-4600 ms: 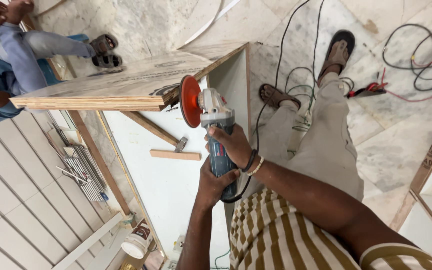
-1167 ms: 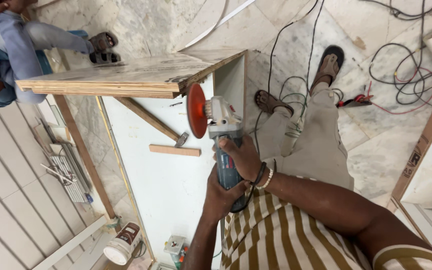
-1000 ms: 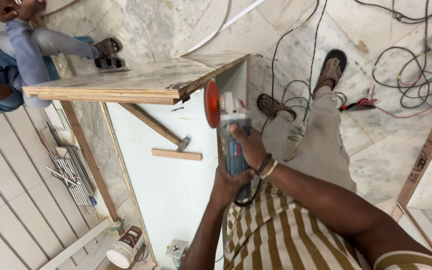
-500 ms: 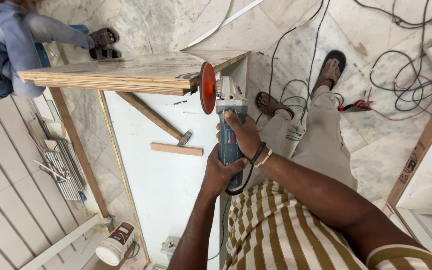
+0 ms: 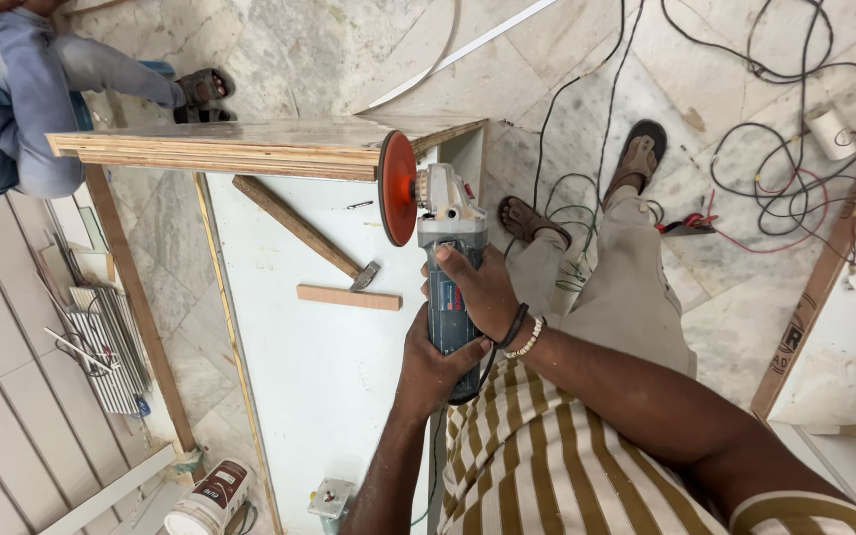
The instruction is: The person uses an angle grinder with a sanding disc to smooth the edges of a wooden cabinet frame. The person holds the tool with both hands and moves it along the vertical and horizontal edges of the furniture piece.
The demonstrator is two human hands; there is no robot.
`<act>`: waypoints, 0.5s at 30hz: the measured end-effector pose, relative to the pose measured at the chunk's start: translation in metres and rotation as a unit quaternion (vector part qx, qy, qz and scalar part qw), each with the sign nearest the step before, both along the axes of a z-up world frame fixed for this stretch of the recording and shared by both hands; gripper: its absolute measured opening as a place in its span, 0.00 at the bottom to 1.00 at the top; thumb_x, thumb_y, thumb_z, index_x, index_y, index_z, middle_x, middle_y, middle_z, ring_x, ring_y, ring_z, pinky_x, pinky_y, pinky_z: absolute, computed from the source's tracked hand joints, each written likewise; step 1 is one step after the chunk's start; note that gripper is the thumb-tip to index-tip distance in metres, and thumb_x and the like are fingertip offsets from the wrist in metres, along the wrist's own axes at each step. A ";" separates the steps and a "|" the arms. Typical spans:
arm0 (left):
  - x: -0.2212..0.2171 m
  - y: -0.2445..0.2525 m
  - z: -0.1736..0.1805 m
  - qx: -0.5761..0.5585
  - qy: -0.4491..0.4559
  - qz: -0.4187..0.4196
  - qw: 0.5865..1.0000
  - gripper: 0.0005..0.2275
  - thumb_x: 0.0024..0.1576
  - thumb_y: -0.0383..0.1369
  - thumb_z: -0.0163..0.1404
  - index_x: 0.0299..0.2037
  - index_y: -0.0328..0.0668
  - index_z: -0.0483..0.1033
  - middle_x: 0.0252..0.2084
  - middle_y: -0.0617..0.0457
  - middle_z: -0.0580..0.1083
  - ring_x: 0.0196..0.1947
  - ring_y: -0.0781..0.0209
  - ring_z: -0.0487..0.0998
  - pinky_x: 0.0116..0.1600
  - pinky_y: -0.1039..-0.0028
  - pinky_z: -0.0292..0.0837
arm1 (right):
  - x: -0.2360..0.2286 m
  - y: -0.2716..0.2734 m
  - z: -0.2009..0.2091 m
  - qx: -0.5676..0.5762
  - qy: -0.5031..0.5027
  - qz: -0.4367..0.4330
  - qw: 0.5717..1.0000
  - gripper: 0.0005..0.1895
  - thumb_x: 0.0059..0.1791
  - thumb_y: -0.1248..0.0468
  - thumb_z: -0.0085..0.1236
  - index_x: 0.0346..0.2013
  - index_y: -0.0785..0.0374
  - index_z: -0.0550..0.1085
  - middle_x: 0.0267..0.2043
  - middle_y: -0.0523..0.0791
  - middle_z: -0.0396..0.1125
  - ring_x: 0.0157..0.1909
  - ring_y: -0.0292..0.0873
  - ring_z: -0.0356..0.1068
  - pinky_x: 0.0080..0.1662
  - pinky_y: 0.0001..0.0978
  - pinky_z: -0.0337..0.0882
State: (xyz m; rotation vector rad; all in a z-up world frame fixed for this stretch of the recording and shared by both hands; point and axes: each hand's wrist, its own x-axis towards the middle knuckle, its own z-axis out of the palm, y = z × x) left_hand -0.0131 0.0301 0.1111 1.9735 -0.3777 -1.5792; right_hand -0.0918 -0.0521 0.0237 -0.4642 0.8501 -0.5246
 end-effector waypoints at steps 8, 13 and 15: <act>-0.007 0.022 -0.007 -0.002 -0.002 -0.011 1.000 0.27 0.47 0.29 0.62 0.56 0.30 0.65 0.42 0.46 0.78 0.37 0.61 0.83 0.42 0.71 0.82 | -0.011 0.031 -0.022 -0.001 -0.041 0.001 0.999 0.33 0.48 0.39 0.62 0.44 0.69 0.73 0.34 0.48 0.73 0.33 0.41 0.76 0.35 0.30 0.79; -0.022 0.017 -0.038 -0.017 0.035 -0.006 0.999 0.25 0.49 0.29 0.61 0.55 0.27 0.67 0.42 0.44 0.78 0.35 0.59 0.82 0.41 0.71 0.82 | -0.028 0.032 -0.056 0.033 -0.002 0.010 0.999 0.34 0.47 0.36 0.59 0.41 0.68 0.73 0.31 0.48 0.73 0.29 0.41 0.77 0.31 0.31 0.79; -0.022 0.010 -0.056 0.016 0.023 -0.015 0.999 0.25 0.48 0.29 0.61 0.54 0.28 0.67 0.41 0.46 0.78 0.34 0.60 0.82 0.39 0.72 0.81 | -0.028 0.021 -0.074 0.063 0.022 0.014 0.998 0.33 0.45 0.36 0.59 0.42 0.65 0.72 0.30 0.48 0.73 0.28 0.41 0.77 0.30 0.32 0.79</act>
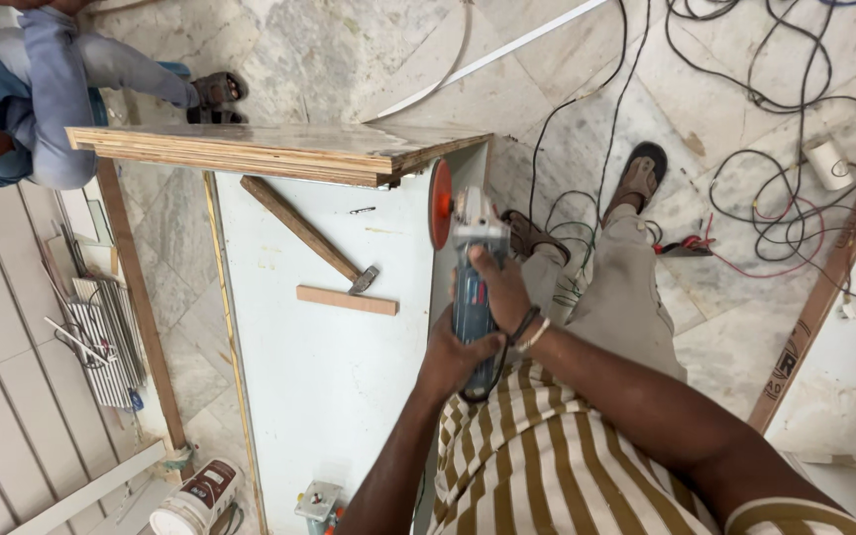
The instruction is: The person uses an angle grinder with a sanding disc to smooth the edges of a wooden cabinet frame. The person holds the tool with both hands and moves it along the vertical and horizontal edges of the furniture piece.
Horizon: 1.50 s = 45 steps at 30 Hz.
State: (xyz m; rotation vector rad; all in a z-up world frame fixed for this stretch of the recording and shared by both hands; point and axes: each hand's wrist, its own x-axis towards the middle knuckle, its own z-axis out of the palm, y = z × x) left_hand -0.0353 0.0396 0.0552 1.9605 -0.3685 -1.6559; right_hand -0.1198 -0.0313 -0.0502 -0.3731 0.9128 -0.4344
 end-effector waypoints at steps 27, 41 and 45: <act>0.013 0.000 0.063 -0.053 -0.054 -0.005 0.997 0.27 0.46 0.32 0.62 0.54 0.29 0.67 0.43 0.45 0.79 0.39 0.59 0.83 0.45 0.71 0.81 | 0.017 -0.003 0.074 -0.106 -0.076 -0.018 0.991 0.33 0.48 0.40 0.64 0.46 0.67 0.72 0.35 0.48 0.74 0.34 0.40 0.78 0.36 0.30 0.80; 0.024 -0.010 -0.033 -0.014 -0.054 -0.020 0.998 0.25 0.45 0.34 0.65 0.50 0.28 0.72 0.39 0.44 0.80 0.34 0.60 0.82 0.40 0.71 0.81 | 0.025 -0.024 -0.022 0.039 -0.019 -0.012 0.999 0.32 0.47 0.38 0.60 0.41 0.67 0.72 0.33 0.50 0.73 0.31 0.44 0.77 0.33 0.36 0.81; 0.039 -0.009 -0.026 0.001 -0.061 -0.031 0.998 0.26 0.44 0.35 0.65 0.50 0.28 0.71 0.39 0.45 0.79 0.34 0.60 0.82 0.40 0.72 0.81 | 0.036 -0.022 -0.015 0.012 0.001 -0.010 1.000 0.32 0.47 0.38 0.58 0.41 0.66 0.71 0.33 0.50 0.73 0.31 0.45 0.77 0.32 0.37 0.81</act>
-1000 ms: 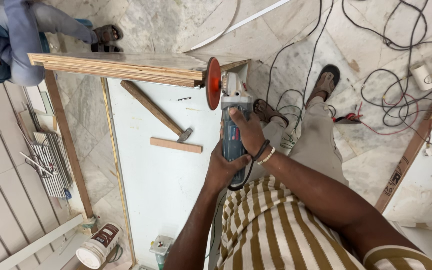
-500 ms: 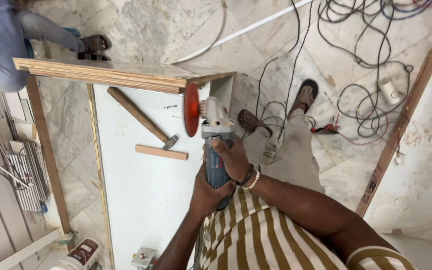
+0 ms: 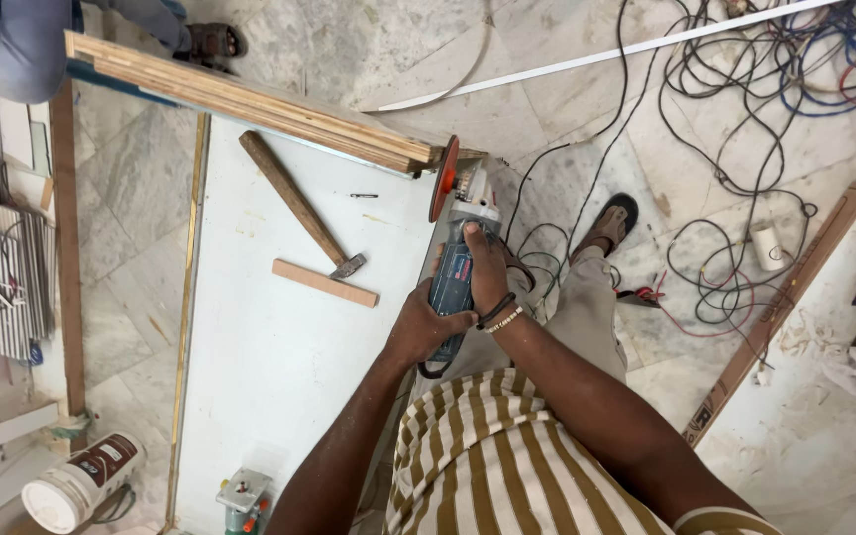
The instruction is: The person uses an angle grinder with a sanding disc to smooth the edges of a wooden cabinet frame. The person holds the tool with both hands and moves it along the vertical and horizontal edges of the furniture piece.
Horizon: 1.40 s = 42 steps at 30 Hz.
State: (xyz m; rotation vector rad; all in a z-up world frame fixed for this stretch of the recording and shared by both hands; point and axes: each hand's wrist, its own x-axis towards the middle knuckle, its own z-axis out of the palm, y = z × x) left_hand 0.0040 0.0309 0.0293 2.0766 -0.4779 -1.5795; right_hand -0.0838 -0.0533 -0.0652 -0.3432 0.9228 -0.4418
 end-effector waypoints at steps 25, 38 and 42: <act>-0.036 0.004 0.012 -0.001 0.029 -0.024 0.999 0.27 0.44 0.38 0.65 0.50 0.29 0.74 0.41 0.43 0.80 0.39 0.55 0.83 0.46 0.67 0.79 | -0.046 0.004 0.016 0.033 0.038 0.006 0.999 0.35 0.49 0.36 0.55 0.42 0.70 0.72 0.34 0.50 0.73 0.33 0.45 0.77 0.35 0.36 0.80; -0.012 -0.012 -0.030 -0.037 0.039 0.024 0.998 0.29 0.45 0.33 0.64 0.55 0.25 0.68 0.42 0.44 0.78 0.38 0.58 0.82 0.43 0.71 0.81 | -0.009 -0.017 -0.031 0.073 -0.001 0.030 0.997 0.33 0.50 0.36 0.53 0.41 0.66 0.71 0.34 0.50 0.72 0.32 0.45 0.76 0.34 0.35 0.80; -0.008 -0.014 -0.014 -0.050 0.035 0.036 0.997 0.32 0.44 0.33 0.64 0.57 0.26 0.64 0.43 0.44 0.78 0.38 0.59 0.82 0.42 0.71 0.82 | -0.005 -0.018 -0.018 0.058 -0.023 0.025 0.998 0.34 0.51 0.36 0.54 0.41 0.68 0.71 0.34 0.50 0.72 0.32 0.44 0.76 0.35 0.35 0.80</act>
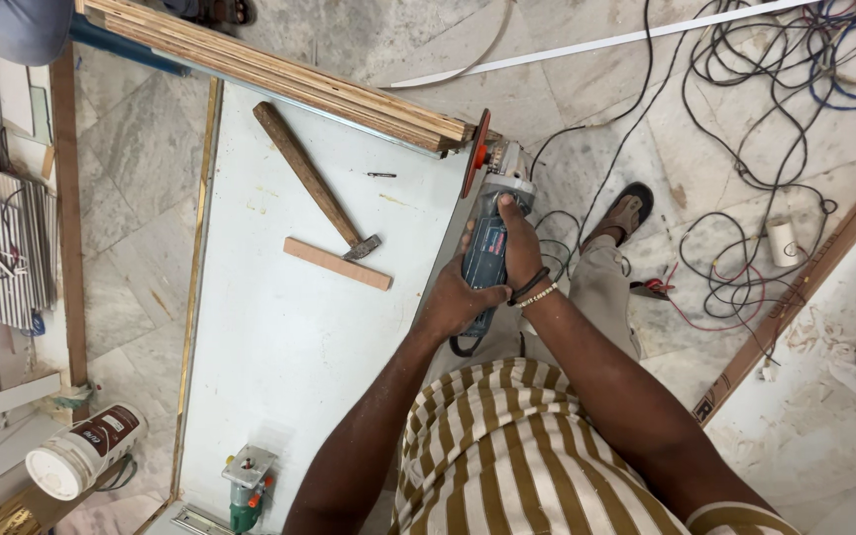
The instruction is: The person uses an angle grinder with a sanding disc to smooth the edges of a wooden cabinet frame. The person holds the tool with both hands and moves it along the vertical and horizontal edges of the furniture piece.
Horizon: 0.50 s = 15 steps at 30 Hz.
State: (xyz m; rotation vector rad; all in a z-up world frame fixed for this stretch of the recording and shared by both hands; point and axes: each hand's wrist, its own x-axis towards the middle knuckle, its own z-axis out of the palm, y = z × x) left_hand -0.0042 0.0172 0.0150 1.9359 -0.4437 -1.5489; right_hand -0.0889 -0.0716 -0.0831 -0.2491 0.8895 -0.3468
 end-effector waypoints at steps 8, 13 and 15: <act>0.003 0.011 0.054 0.056 -0.048 -0.049 0.996 0.32 0.42 0.37 0.65 0.55 0.26 0.68 0.42 0.43 0.79 0.37 0.56 0.83 0.43 0.70 0.81 | -0.004 0.015 0.058 -0.087 0.018 0.002 0.996 0.33 0.50 0.37 0.55 0.41 0.68 0.71 0.35 0.50 0.73 0.34 0.44 0.77 0.35 0.36 0.81; -0.002 0.015 0.082 0.078 -0.062 -0.050 0.994 0.36 0.42 0.40 0.64 0.58 0.28 0.66 0.43 0.43 0.78 0.38 0.54 0.83 0.45 0.68 0.81 | -0.009 0.015 0.093 -0.122 0.009 -0.001 0.992 0.31 0.51 0.40 0.57 0.43 0.69 0.71 0.38 0.51 0.73 0.36 0.45 0.78 0.37 0.36 0.81; -0.008 0.020 0.091 0.017 -0.077 -0.035 0.996 0.39 0.41 0.40 0.65 0.62 0.25 0.62 0.47 0.40 0.77 0.43 0.52 0.82 0.49 0.67 0.80 | -0.014 0.016 0.105 -0.139 0.009 -0.001 0.990 0.32 0.51 0.40 0.57 0.43 0.70 0.71 0.38 0.53 0.74 0.36 0.46 0.78 0.38 0.37 0.81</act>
